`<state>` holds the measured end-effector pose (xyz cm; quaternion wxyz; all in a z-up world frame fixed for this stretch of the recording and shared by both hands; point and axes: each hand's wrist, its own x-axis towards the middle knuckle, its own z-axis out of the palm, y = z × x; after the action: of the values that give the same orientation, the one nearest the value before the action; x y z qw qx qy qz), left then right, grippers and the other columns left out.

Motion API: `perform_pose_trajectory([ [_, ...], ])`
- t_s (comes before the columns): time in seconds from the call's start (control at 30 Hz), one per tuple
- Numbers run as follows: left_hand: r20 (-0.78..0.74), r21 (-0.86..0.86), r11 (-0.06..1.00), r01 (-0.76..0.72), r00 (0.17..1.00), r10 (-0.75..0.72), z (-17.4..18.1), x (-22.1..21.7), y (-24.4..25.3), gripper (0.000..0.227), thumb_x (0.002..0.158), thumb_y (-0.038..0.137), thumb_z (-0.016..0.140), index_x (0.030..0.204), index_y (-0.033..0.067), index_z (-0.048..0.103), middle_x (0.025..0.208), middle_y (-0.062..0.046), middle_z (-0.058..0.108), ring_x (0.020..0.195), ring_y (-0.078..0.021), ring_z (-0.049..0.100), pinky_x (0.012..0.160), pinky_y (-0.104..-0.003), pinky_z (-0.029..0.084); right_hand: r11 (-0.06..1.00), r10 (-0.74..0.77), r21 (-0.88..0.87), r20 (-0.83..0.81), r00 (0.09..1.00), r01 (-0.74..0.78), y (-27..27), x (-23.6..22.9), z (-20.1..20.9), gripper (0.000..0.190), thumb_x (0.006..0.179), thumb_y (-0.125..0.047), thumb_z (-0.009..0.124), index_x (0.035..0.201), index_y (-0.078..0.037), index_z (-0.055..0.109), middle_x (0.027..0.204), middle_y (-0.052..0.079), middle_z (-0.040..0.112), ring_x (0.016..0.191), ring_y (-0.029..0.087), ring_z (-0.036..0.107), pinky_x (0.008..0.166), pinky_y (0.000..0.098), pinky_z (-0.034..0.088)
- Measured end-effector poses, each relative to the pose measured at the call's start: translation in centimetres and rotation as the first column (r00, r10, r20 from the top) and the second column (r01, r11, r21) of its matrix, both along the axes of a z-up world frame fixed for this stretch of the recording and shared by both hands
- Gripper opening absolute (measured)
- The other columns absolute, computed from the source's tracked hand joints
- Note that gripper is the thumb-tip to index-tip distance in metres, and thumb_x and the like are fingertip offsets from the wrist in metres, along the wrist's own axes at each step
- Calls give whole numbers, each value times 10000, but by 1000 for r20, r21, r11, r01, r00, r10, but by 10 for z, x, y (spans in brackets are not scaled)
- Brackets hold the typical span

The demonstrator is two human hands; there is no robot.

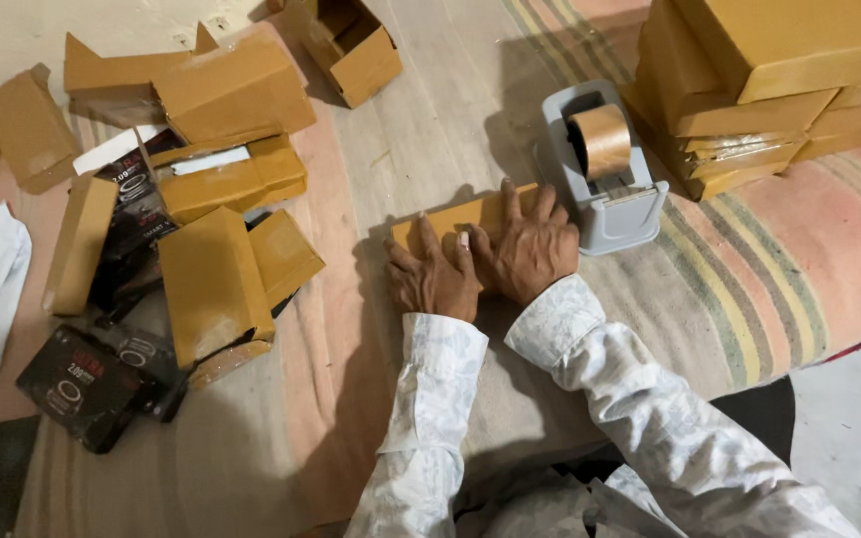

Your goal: The person places small black product boxes into brown cardboard shipping boxes, folds the flaps, and seals them with a tape dispenser. The process is repeated for several units, with finished boxes stacked to the side.

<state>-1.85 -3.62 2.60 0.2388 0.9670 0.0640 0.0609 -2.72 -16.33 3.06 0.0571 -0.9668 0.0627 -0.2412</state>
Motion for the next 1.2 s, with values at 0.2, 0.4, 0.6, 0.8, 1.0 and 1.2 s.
perform_pose_trajectory([
  [0.2, -128, 9, 1000, 4, 992, -3, 1, 18, -2, 634, 1025, 554, 400, 1610, 326, 309, 1369, -291, 391, 1242, -505, 480, 986, -564, 483, 1000, 22, 16, -74, 997, -21, -3, 9, 6, 574, 1008, -504, 555, 1458, -152, 608, 1030, 187, 563, 832, 308, 618, 624, 431, 499],
  [0.4, -31, 1, 1000, 1, 1000, -1, 5, 16, -2, 602, 1002, 539, 415, 1546, 283, 389, 1370, -282, 385, 1222, -498, 468, 955, -581, 462, 999, 22, -42, 20, 1000, -21, 1, 4, 7, 645, 917, -566, 617, 1363, -100, 634, 994, 242, 576, 782, 350, 613, 573, 441, 504],
  [0.6, -2, -48, 998, -44, 999, 44, -1, 19, 5, 493, 1028, 491, 423, 1485, 314, 474, 1457, -266, 391, 1300, -498, 449, 1017, -583, 435, 996, 64, 63, 53, 997, -67, -9, 5, -2, 503, 931, -258, 595, 1413, -122, 641, 1116, 220, 597, 904, 365, 645, 710, 461, 535],
  [0.8, 38, -93, 993, -74, 996, 78, 3, 12, 7, 543, 984, 460, 487, 1508, 318, 482, 1469, -220, 443, 1325, -473, 474, 1037, -566, 463, 986, 45, 159, 38, 998, -51, -13, -2, -4, 622, 931, -368, 561, 1467, -53, 546, 1275, 210, 601, 946, 378, 673, 762, 461, 556],
  [1.0, -59, -74, 997, -39, 998, 35, 20, 10, 10, 680, 936, 609, 548, 1494, 249, 403, 1380, -257, 410, 1298, -480, 428, 972, -580, 450, 997, -6, 77, -141, 990, 17, -5, 12, 1, 864, 934, -702, 521, 1471, -26, 487, 1156, 242, 565, 936, 378, 633, 698, 464, 527],
  [1.2, -93, -95, 993, -71, 994, 62, 24, 18, 5, 507, 1009, 532, 452, 1423, 240, 480, 1349, -239, 447, 1302, -452, 464, 974, -577, 467, 998, -61, -10, -90, 994, 60, 7, 18, -2, 708, 1011, -633, 503, 1353, -15, 559, 1047, 233, 547, 896, 362, 596, 672, 470, 510],
])
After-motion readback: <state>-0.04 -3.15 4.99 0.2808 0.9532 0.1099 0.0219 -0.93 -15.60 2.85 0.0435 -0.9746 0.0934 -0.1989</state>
